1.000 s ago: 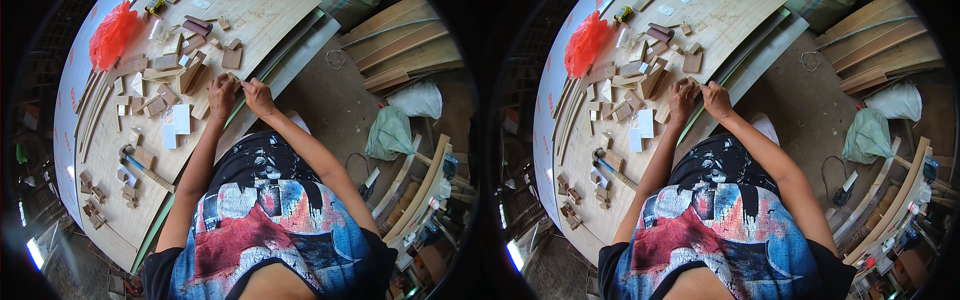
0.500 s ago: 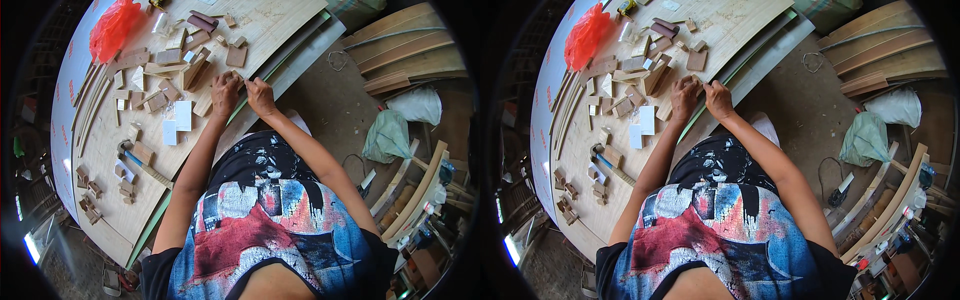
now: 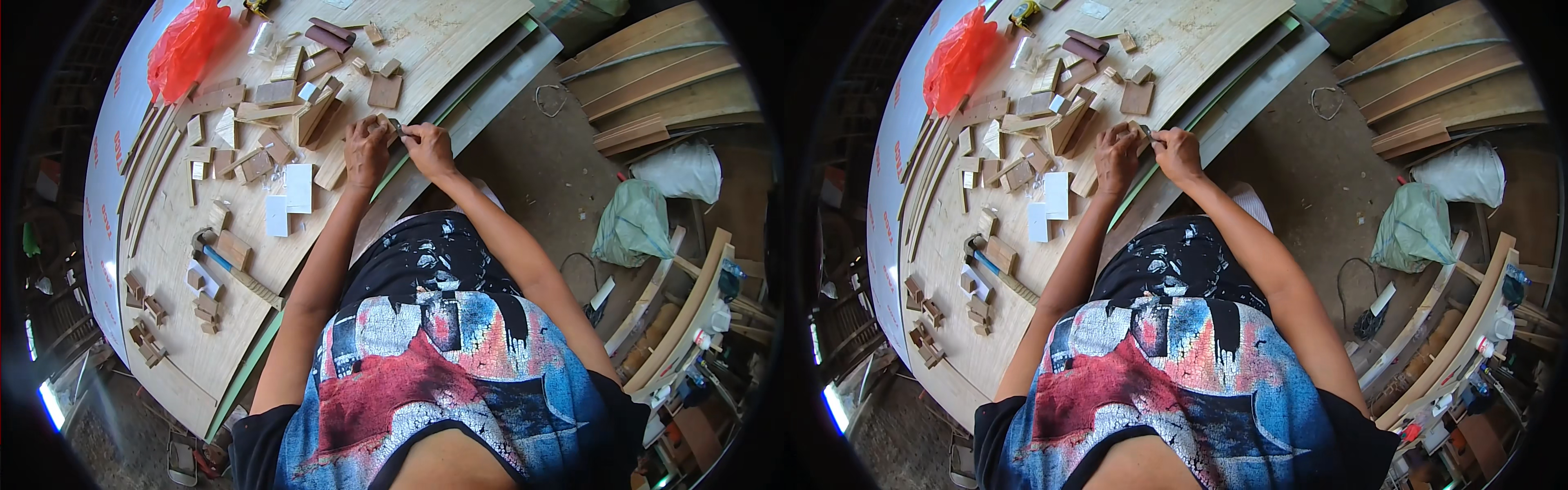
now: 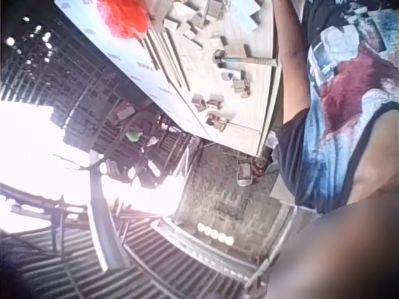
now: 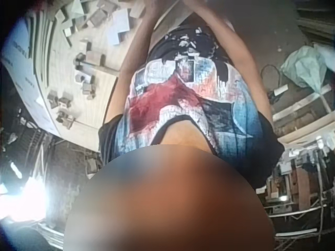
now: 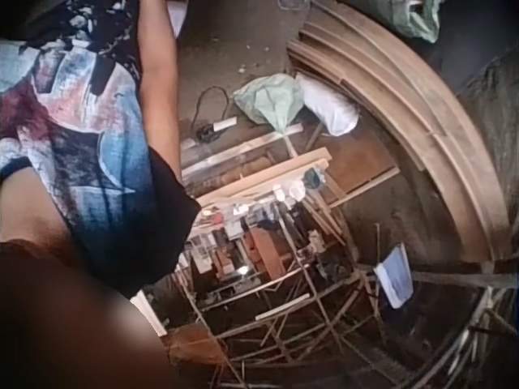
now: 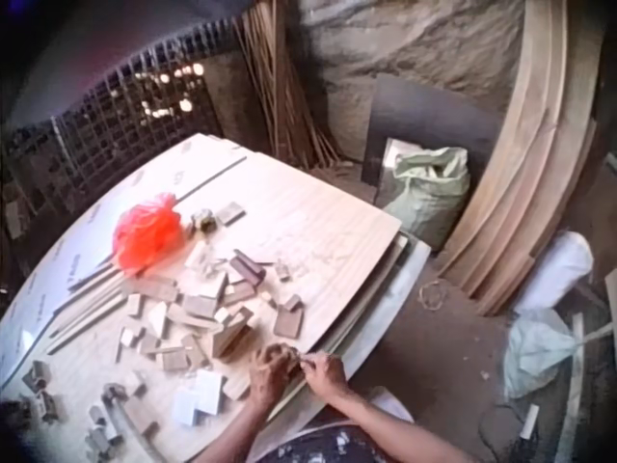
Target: Assembling small wooden blocks using glue and a scraper.
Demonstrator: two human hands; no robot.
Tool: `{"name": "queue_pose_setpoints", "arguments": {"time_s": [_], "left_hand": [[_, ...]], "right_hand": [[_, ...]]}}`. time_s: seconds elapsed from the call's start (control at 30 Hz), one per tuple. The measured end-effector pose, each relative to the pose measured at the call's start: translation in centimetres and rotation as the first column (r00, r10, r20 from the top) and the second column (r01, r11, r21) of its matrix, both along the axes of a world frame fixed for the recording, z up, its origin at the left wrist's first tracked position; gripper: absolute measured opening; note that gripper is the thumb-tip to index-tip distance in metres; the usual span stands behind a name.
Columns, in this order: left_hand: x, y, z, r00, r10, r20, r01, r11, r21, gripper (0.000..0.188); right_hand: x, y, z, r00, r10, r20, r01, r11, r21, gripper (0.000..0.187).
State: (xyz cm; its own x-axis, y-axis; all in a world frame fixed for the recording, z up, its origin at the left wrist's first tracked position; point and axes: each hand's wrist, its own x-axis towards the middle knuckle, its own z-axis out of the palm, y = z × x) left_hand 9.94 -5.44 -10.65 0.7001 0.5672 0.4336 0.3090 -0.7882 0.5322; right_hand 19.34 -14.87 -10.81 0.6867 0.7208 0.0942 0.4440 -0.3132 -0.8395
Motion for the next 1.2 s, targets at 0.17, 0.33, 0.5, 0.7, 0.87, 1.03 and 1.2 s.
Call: {"name": "queue_pose_setpoints", "arguments": {"time_s": [0.17,0.33,0.5,0.7,0.87,1.03,1.2], "left_hand": [[-0.1,0.0,-0.1,1.0,0.021,-0.022,-0.021,1.0,0.005,0.015],[0.1,0.1,-0.1,0.999,0.007,-0.035,-0.007,1.0,0.02,0.015],[0.1,0.1,-0.4,1.0,0.009,-0.025,-0.008,0.999,0.036,0.015],[-0.1,0.1,-0.2,0.999,0.017,-0.032,-0.016,1.0,0.024,0.016],[0.1,-0.1,0.0,1.0,0.017,-0.011,-0.017,1.0,0.013,0.014],[0.0,0.1,0.0,1.0,0.02,-0.013,-0.02,1.0,0.015,0.014],[0.1,0.0,0.2,1.0,0.023,0.0,-0.023,1.0,-0.003,0.014]], "right_hand": [[-1.2,-0.2,0.8,0.934,0.103,0.342,-0.077,0.993,-0.09,0.015],[-1.4,0.2,0.7,0.885,0.149,0.44,-0.08,0.982,-0.173,0.012],[-1.5,0.7,0.9,0.903,0.116,0.413,-0.049,0.984,-0.169,0.012],[0.1,0.4,0.2,0.986,-0.038,0.161,0.049,0.997,-0.062,0.015],[0.5,0.1,0.4,0.986,-0.033,-0.166,0.034,0.999,0.007,0.018],[-0.3,0.2,1.2,0.971,-0.013,0.237,0.018,1.0,-0.019,0.014],[-0.6,0.3,1.1,0.955,0.037,0.295,-0.023,0.998,-0.053,0.012]]}}
